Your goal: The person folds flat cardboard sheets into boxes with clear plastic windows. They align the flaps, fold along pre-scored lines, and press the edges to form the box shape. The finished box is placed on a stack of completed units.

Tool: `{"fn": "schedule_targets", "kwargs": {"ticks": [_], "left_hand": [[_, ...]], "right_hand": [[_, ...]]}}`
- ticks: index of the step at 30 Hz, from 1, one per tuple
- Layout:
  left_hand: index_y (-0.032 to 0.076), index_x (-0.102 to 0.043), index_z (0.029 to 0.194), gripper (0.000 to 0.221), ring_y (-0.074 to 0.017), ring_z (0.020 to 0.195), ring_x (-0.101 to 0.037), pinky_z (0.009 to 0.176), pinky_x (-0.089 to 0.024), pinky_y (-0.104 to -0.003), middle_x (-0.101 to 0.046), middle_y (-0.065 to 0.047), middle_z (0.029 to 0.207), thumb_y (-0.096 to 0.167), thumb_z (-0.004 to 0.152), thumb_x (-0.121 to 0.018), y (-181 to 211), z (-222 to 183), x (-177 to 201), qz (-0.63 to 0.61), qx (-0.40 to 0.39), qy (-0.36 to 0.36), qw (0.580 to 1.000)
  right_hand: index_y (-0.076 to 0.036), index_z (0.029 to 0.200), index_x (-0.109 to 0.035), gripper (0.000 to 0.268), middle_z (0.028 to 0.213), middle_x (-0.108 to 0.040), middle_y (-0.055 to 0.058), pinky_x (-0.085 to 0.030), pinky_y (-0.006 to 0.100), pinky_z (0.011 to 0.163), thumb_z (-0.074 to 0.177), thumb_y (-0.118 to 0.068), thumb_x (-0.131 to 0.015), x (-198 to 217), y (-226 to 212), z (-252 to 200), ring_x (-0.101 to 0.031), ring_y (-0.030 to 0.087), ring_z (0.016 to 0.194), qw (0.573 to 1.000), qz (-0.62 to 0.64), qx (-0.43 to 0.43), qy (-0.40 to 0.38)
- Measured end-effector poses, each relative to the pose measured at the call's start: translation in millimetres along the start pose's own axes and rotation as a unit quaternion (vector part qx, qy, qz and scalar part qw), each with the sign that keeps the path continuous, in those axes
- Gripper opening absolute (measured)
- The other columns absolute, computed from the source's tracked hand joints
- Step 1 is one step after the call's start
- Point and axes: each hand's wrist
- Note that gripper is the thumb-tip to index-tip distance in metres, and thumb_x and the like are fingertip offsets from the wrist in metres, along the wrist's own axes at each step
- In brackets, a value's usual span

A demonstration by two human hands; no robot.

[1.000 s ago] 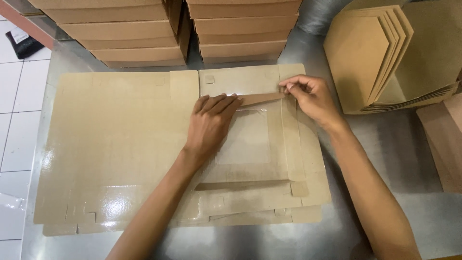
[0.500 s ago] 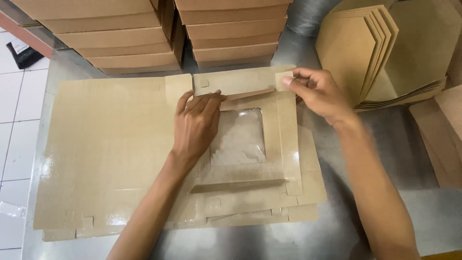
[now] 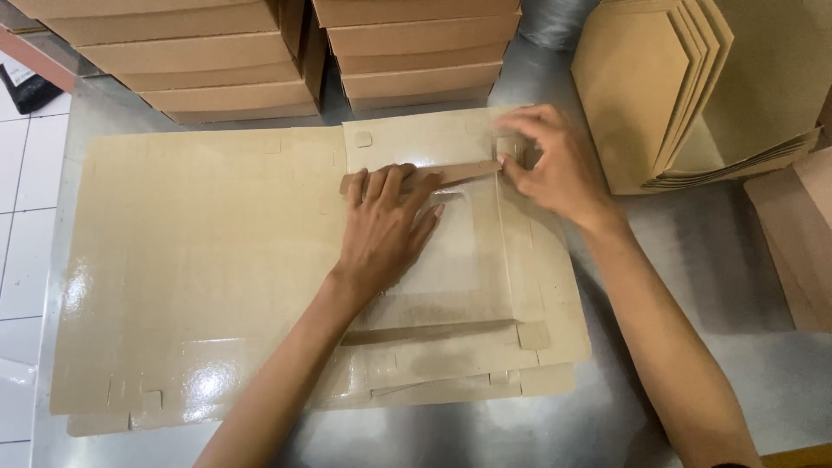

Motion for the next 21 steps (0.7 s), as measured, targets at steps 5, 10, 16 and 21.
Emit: {"fn": "schedule_targets", "kwargs": {"ticks": [5, 10, 16, 21], "left_hand": [[0.019, -0.063, 0.137, 0.038, -0.0309, 0.14, -0.05, 0.118, -0.023, -0.063, -0.062, -0.014, 0.143, 0.036, 0.104, -0.057, 14.8, 2.7, 18.5, -0.037, 0.021, -0.068, 0.997], [0.018, -0.06, 0.139, 0.044, -0.0275, 0.144, -0.047, 0.12, -0.019, -0.061, -0.059, -0.012, 0.146, 0.044, 0.104, -0.054, 13.1, -2.3, 2.9, -0.002, -0.01, -0.06, 0.998], [0.016, -0.059, 0.14, 0.05, -0.0274, 0.148, -0.042, 0.122, -0.012, -0.062, -0.056, -0.012, 0.151, 0.051, 0.105, -0.048, 14.2, -4.8, -0.2, 0.015, -0.011, -0.077, 0.997], [0.019, -0.057, 0.144, 0.054, -0.0275, 0.149, -0.04, 0.122, -0.009, -0.063, -0.054, -0.011, 0.153, 0.054, 0.104, -0.046, 14.9, -4.4, -3.0, 0.007, -0.001, -0.086, 0.996]], "right_hand": [[-0.005, 0.115, -0.078, 0.03, 0.139, -0.061, 0.023, -0.042, 0.057, 0.099, 0.085, -0.008, -0.072, 15.6, -29.1, -5.6, -0.052, 0.047, 0.13, 0.982, -0.064, 0.107, -0.138], [-0.008, 0.115, -0.078, 0.028, 0.147, -0.057, 0.025, -0.038, 0.059, 0.104, 0.09, -0.013, -0.068, 13.1, -31.7, -4.5, -0.048, 0.047, 0.137, 0.975, -0.116, 0.088, -0.165], [-0.004, 0.134, -0.066, 0.044, 0.162, -0.032, 0.03, -0.025, 0.07, 0.111, 0.094, -0.021, -0.057, 10.5, -50.1, -18.3, -0.029, 0.051, 0.148, 0.949, -0.19, 0.015, -0.252], [0.005, 0.148, -0.048, 0.055, 0.166, -0.014, 0.034, -0.009, 0.072, 0.115, 0.102, -0.025, -0.045, -12.1, -45.0, -29.5, -0.013, 0.052, 0.152, 0.941, -0.206, 0.0, -0.268]]}}
Point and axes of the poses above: each hand's wrist, its own z-axis towards the middle knuckle, its own x-axis out of the back of the hand, y = z × x
